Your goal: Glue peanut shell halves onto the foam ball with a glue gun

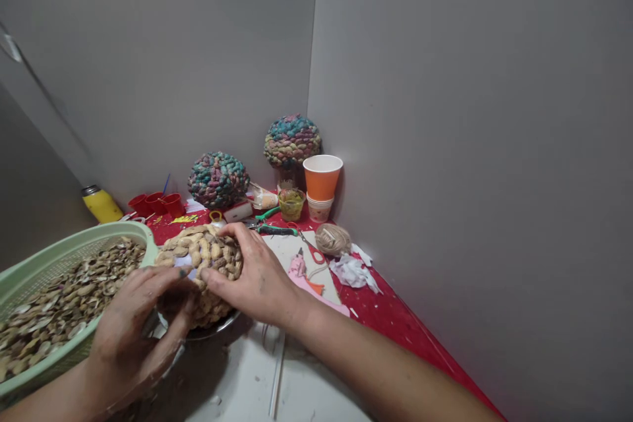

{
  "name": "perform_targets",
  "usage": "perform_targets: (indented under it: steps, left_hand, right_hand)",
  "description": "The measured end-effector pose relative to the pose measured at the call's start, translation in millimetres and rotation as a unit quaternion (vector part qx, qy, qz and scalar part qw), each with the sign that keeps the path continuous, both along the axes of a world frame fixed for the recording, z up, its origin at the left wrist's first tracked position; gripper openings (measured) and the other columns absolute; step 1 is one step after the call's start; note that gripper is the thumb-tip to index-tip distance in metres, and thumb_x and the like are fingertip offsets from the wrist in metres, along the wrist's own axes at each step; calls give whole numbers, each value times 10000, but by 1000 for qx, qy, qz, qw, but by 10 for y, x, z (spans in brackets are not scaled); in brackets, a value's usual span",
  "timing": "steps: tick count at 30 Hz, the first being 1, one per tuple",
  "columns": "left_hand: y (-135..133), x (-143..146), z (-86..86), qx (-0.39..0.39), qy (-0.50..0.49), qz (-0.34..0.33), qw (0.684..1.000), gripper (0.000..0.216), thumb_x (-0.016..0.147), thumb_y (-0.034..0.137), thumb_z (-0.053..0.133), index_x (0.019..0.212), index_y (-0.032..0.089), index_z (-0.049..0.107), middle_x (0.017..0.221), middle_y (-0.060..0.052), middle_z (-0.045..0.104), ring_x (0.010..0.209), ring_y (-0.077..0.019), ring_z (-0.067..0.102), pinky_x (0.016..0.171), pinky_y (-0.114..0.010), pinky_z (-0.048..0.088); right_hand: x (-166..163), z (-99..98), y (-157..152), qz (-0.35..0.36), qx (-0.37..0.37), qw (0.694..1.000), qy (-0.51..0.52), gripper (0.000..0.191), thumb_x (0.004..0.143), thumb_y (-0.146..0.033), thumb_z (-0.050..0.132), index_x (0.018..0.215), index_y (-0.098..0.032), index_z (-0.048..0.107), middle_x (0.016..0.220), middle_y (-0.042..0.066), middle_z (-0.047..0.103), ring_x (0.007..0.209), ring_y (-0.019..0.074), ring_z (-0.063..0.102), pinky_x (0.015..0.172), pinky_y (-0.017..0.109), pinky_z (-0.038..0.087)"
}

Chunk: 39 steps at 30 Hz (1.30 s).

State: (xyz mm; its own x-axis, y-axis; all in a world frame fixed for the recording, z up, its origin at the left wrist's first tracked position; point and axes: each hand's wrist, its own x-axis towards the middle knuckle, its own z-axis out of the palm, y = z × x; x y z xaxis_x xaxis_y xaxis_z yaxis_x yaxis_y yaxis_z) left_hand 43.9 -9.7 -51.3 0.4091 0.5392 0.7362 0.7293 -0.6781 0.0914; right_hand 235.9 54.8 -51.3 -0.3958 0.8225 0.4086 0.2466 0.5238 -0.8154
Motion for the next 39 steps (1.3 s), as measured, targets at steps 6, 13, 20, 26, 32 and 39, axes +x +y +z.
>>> perform_targets:
  steps: [6, 13, 20, 26, 32, 39]
  left_hand:
    - [-28, -38, -20, 0, -33, -26, 999, 429, 802, -1, 578, 1201, 145, 514, 943, -87, 680, 864, -207, 600, 815, -370, 472]
    - [-70, -69, -61, -10, -79, -31, 996, 428, 801, -16, 580, 1182, 176, 542, 970, -55, 665, 896, -180, 598, 846, -345, 464]
    - [-74, -71, -141, -34, -192, 9, 981, 516, 846, 19, 566, 1305, 242, 484, 1221, -67, 596, 1174, -199, 543, 1073, -377, 407]
    - [20, -15, -112, -97, -138, 49, 984, 599, 894, 140, 543, 1439, 266, 328, 1480, -108, 424, 1392, -257, 380, 1171, -474, 316]
    - [80, -17, -138, -141, -127, 77, 979, 624, 906, 218, 537, 1458, 328, 268, 1485, -105, 423, 1380, -310, 400, 1142, -590, 322]
    - [85, -30, -161, -161, -144, 78, 973, 593, 909, 249, 536, 1443, 329, 290, 1451, -118, 453, 1345, -326, 439, 1117, -615, 339]
  right_hand:
    - [-19, 27, -48, 9, 16, 999, -38, 562, 730, -202, 681, 1245, -185, 459, 1207, 76, 538, 1136, 252, 510, 991, 403, 401]
    - [-40, -3, -69, 3, 30, 999, -40, 508, 744, -228, 636, 1219, -196, 456, 1194, 65, 539, 1124, 242, 516, 989, 405, 407]
    - [-36, -23, -69, 2, 18, 999, -41, 521, 736, -238, 634, 1225, -210, 457, 1207, 46, 535, 1130, 230, 515, 994, 376, 390]
    - [-64, -28, -65, 7, 22, 999, -32, 511, 736, -250, 611, 1222, -210, 458, 1208, 45, 535, 1129, 223, 513, 985, 363, 391]
    - [-57, -27, -75, 0, 17, 999, -39, 504, 733, -251, 609, 1215, -214, 464, 1219, 40, 541, 1127, 218, 514, 987, 345, 386]
    - [-64, 4, -98, 1, 15, 999, -41, 495, 724, -268, 590, 1200, -199, 471, 1199, 56, 550, 1119, 228, 511, 1001, 360, 382]
